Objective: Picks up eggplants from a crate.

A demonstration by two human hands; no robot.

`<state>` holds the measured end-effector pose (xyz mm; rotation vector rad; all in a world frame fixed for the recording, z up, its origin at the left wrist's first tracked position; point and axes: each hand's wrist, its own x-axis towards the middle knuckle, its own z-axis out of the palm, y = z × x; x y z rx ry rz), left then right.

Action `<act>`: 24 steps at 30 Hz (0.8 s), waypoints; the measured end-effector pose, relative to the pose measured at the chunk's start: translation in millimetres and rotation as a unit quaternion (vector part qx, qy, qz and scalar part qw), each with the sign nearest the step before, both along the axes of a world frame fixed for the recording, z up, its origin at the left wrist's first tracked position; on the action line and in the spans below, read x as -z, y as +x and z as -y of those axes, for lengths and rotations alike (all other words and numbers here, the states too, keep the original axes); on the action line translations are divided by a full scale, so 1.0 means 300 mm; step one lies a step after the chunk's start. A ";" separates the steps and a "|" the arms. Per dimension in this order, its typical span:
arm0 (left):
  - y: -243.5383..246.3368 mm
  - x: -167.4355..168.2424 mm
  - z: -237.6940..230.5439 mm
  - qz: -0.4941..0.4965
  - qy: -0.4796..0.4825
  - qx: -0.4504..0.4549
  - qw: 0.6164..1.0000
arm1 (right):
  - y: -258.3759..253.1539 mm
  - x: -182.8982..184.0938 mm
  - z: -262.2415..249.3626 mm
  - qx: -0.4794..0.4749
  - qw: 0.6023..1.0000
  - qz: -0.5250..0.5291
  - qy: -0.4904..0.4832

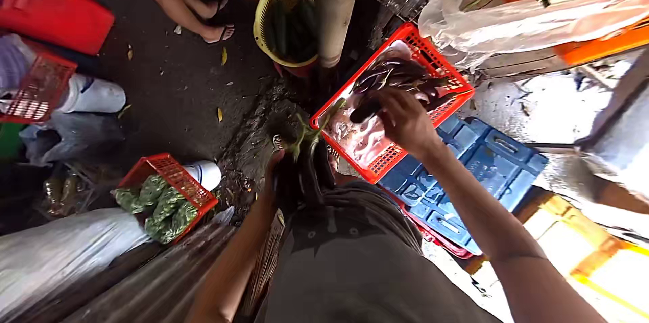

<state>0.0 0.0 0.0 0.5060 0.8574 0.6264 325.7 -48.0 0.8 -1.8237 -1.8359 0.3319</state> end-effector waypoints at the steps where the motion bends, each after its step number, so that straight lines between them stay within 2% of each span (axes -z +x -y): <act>1: 0.025 -0.069 -0.025 -0.060 -0.010 0.050 0.997 | -0.068 -0.073 0.034 -0.035 0.997 0.017 0.070; 3: 0.088 -0.191 -0.086 -0.130 -0.040 0.146 0.980 | -0.177 -0.192 0.084 -0.089 0.981 0.039 0.167; 5: 0.152 -0.321 -0.134 -0.157 -0.037 0.274 0.948 | -0.260 -0.266 0.123 -0.139 0.973 0.011 0.183; 6: 0.166 -0.315 -0.167 -0.135 -0.040 0.361 0.922 | -0.294 -0.276 0.140 -0.170 0.972 -0.011 0.164; 8: 0.211 -0.213 -0.200 -0.113 -0.032 0.520 0.846 | -0.351 -0.251 0.163 -0.226 0.966 -0.036 0.123; 10: 0.241 -0.187 -0.177 -0.116 -0.016 0.592 0.798 | -0.385 -0.203 0.187 -0.247 0.965 -0.043 0.078; 12: 0.235 -0.169 -0.156 -0.091 0.002 0.593 0.800 | -0.404 -0.158 0.219 -0.242 0.967 -0.057 0.049; 16: 0.113 -0.045 -0.158 -0.043 0.034 0.508 0.860 | -0.398 -0.118 0.276 -0.218 0.972 -0.086 0.021; 17: 0.082 -0.021 -0.152 -0.007 0.044 0.506 0.861 | -0.387 -0.124 0.284 -0.221 0.971 -0.095 0.010; 18: 0.055 0.017 -0.158 0.061 0.052 0.533 0.842 | -0.369 -0.141 0.288 -0.234 0.966 -0.112 -0.018; 19: 0.052 0.039 -0.171 0.112 0.078 0.577 0.805 | -0.338 -0.167 0.284 -0.255 0.954 -0.147 -0.055; 20: 0.059 0.031 -0.171 0.122 0.103 0.599 0.785 | -0.296 -0.190 0.270 -0.269 0.937 -0.207 -0.082; 22: 0.073 -0.009 -0.160 0.112 0.112 0.602 0.783 | -0.183 -0.195 0.213 -0.225 0.906 -0.345 -0.094; 23: 0.079 -0.015 -0.158 0.117 0.108 0.605 0.780 | -0.109 -0.154 0.170 -0.174 0.909 -0.363 -0.107; 24: 0.078 -0.013 -0.155 0.116 0.104 0.610 0.777 | -0.025 -0.068 0.120 -0.115 0.927 -0.333 -0.128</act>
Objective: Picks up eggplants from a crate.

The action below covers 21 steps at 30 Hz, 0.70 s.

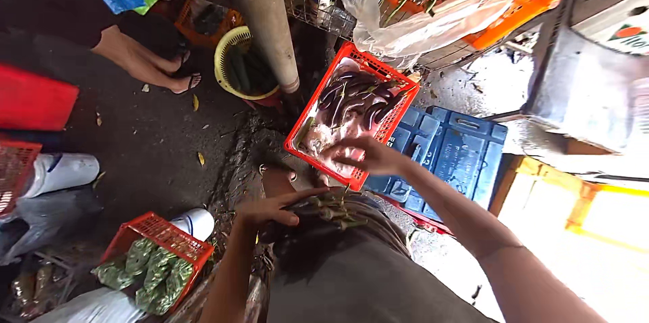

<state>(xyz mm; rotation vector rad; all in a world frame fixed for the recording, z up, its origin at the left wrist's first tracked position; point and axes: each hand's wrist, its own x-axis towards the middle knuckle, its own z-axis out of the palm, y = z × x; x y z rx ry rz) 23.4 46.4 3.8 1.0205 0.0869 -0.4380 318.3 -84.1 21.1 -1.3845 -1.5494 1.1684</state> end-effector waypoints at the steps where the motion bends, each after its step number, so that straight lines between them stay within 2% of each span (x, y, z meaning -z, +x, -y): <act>1: -0.009 0.006 0.004 -0.006 -0.003 0.000 1.000 | 0.093 0.128 -0.051 0.042 0.995 0.080 -0.037; 3: -0.045 0.013 0.019 -0.013 -0.035 -0.021 0.999 | 0.288 0.411 -0.128 0.112 0.951 0.239 -0.163; 5: -0.082 -0.036 0.041 -0.041 -0.077 -0.083 0.993 | 0.443 0.594 -0.191 0.196 0.892 0.313 -0.263; 7: -0.112 -0.101 0.069 -0.086 -0.117 -0.161 0.976 | 0.552 0.711 -0.212 0.234 0.855 0.361 -0.289; 11: -0.124 -0.140 0.071 -0.103 -0.106 -0.207 0.967 | 0.593 0.782 -0.217 0.166 0.810 0.461 -0.322; 14: -0.112 -0.110 0.058 -0.071 -0.097 -0.185 0.975 | 0.541 0.695 -0.217 0.173 0.804 0.459 -0.335; 16: -0.102 -0.053 0.046 -0.059 -0.088 -0.151 0.983 | 0.475 0.535 -0.200 0.225 0.826 0.413 -0.311; 17: -0.088 -0.035 0.039 -0.062 -0.085 -0.138 0.985 | 0.434 0.432 -0.176 0.256 0.842 0.389 -0.274; 19: -0.043 -0.017 0.020 -0.073 -0.081 -0.105 0.989 | 0.343 0.219 -0.099 0.304 0.894 0.303 -0.128; 21: 0.020 -0.033 0.007 -0.104 -0.055 -0.082 0.990 | 0.226 0.040 0.012 0.291 0.942 0.162 0.030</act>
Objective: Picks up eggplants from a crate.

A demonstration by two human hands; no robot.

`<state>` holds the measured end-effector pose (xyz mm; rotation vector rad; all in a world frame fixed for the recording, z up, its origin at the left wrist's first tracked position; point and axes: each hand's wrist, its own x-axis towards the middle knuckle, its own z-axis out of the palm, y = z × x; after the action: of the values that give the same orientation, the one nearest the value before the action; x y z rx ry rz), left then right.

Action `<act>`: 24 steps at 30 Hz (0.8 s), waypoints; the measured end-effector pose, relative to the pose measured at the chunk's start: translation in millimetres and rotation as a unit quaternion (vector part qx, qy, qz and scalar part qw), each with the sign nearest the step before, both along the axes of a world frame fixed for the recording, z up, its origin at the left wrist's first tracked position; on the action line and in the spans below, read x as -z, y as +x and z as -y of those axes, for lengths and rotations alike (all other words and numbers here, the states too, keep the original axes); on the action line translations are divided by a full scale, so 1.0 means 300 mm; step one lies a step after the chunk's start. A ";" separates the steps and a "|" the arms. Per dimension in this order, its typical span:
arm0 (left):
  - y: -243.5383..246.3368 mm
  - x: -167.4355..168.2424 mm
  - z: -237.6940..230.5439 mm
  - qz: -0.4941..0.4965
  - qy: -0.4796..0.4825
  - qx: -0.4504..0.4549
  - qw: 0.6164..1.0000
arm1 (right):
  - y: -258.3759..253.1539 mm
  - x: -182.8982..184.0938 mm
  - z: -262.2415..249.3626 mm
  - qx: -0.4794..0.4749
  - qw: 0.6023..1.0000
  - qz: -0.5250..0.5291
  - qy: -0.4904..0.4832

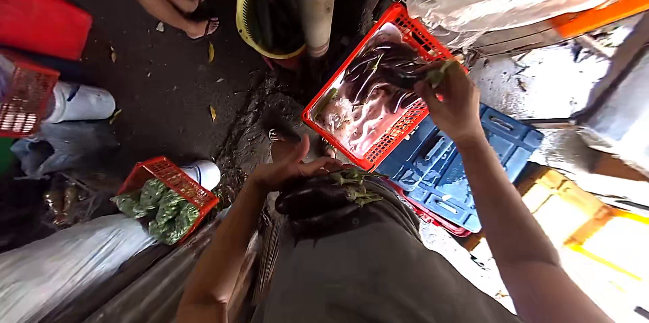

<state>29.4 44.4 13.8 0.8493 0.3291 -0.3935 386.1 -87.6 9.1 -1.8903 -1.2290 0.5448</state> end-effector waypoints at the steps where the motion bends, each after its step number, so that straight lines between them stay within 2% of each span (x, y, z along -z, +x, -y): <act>1: 0.032 -0.018 -0.008 -0.012 0.012 0.017 1.000 | -0.069 -0.074 0.052 -0.052 0.994 -0.073 0.068; 3: 0.089 -0.032 -0.019 -0.001 0.027 0.042 0.999 | -0.190 -0.145 0.098 -0.145 0.957 -0.178 0.176; 5: 0.129 -0.029 -0.019 0.026 0.039 0.024 0.999 | -0.285 -0.136 0.110 -0.226 0.927 -0.191 0.229; 7: 0.146 -0.050 -0.016 0.005 0.021 -0.006 1.000 | -0.347 -0.103 0.124 -0.300 0.914 -0.148 0.228; 11: 0.141 -0.056 -0.031 -0.081 -0.021 -0.040 0.996 | -0.394 -0.103 0.138 -0.359 0.911 0.063 0.190; 13: 0.136 -0.072 -0.030 -0.124 0.000 -0.066 0.990 | -0.398 -0.123 0.138 -0.378 0.906 0.082 0.173; 15: 0.118 -0.092 -0.028 -0.147 0.048 -0.069 0.986 | -0.388 -0.153 0.132 -0.425 0.896 0.032 0.124; 16: 0.102 -0.093 -0.033 -0.135 0.053 -0.039 0.989 | -0.375 -0.168 0.122 -0.447 0.890 -0.021 0.093; 18: 0.068 -0.052 -0.059 -0.036 0.011 0.072 0.997 | -0.322 -0.170 0.081 -0.448 0.881 -0.147 0.044; 19: 0.059 -0.044 -0.060 0.009 -0.003 0.100 0.995 | -0.271 -0.140 0.051 -0.419 0.889 -0.184 0.020; 20: 0.048 -0.040 -0.057 0.042 -0.011 0.117 0.992 | -0.203 -0.081 0.014 -0.374 0.911 -0.175 -0.008; 22: 0.021 -0.051 -0.043 0.056 -0.018 0.113 0.992 | -0.020 0.130 -0.071 -0.266 0.956 -0.040 -0.119; 23: 0.003 -0.049 -0.035 0.050 -0.030 0.104 0.993 | 0.073 0.264 -0.102 -0.218 0.953 0.045 -0.204; 24: -0.011 -0.052 -0.026 0.049 -0.041 0.094 0.994 | 0.150 0.378 -0.120 -0.180 0.931 0.111 -0.297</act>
<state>26.1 52.3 29.3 0.8184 0.1419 -0.5342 431.1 -51.6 -104.3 -2.2754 -1.7206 1.0109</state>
